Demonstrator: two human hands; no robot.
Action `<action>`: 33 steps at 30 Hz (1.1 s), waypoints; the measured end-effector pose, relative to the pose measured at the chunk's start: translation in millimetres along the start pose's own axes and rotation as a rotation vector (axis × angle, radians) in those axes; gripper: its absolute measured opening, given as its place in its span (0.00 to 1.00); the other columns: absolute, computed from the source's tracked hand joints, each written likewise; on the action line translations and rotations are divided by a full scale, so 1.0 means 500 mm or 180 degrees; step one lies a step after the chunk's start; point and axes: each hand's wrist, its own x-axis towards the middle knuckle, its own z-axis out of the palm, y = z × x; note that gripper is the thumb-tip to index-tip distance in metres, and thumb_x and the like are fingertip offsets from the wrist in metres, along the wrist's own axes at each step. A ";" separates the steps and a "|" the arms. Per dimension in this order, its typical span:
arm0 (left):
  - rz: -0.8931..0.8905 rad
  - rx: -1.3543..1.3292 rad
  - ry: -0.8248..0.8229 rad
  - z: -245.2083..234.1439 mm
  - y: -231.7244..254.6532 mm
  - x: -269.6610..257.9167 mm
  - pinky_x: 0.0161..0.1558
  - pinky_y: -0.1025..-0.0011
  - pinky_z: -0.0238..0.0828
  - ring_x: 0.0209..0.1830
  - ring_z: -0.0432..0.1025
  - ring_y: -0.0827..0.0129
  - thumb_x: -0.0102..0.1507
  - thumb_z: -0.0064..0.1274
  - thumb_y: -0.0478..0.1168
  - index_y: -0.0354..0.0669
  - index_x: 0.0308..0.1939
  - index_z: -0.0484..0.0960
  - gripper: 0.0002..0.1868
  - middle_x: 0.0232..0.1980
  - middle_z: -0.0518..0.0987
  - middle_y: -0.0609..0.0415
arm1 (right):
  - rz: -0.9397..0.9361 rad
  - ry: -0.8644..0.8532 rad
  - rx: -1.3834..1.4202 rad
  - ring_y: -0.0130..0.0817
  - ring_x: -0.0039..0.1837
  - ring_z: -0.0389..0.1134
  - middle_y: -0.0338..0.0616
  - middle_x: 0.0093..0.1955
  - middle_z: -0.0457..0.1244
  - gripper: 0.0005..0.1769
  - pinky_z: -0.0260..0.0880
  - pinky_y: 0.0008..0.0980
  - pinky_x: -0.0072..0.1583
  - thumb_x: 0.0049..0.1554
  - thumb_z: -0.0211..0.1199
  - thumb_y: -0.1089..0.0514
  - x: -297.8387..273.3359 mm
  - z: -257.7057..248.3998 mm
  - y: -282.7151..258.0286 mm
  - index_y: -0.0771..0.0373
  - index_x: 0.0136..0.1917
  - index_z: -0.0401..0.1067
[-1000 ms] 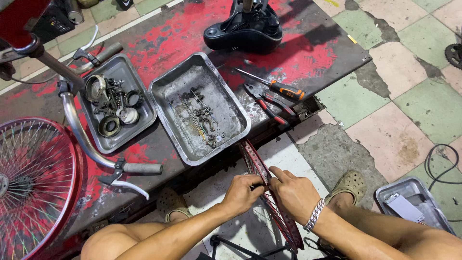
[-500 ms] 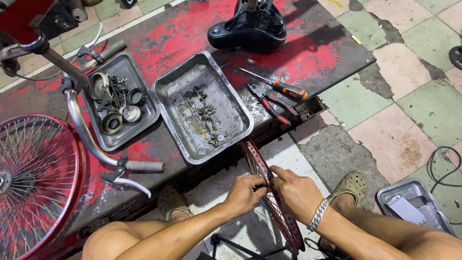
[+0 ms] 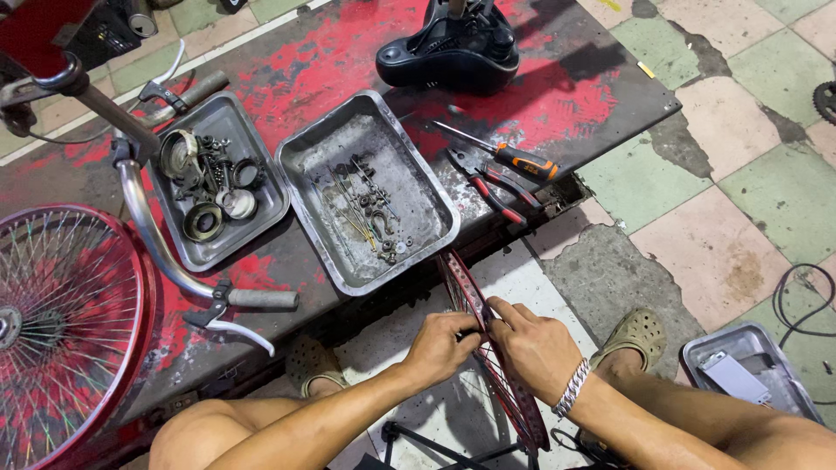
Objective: The person tightens and adjusts spokes on a small wheel with a screwdriver, then aligns and presses the rim with their hands.
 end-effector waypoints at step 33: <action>0.0389 0.0242 0.0085 0.005 -0.003 -0.008 0.46 0.60 0.78 0.43 0.79 0.54 0.61 0.59 0.33 0.35 0.46 0.87 0.10 0.43 0.85 0.41 | 0.0189 -0.0130 0.0229 0.44 0.51 0.72 0.49 0.64 0.66 0.06 0.74 0.41 0.46 0.49 0.63 0.59 -0.001 -0.013 0.007 0.63 0.41 0.76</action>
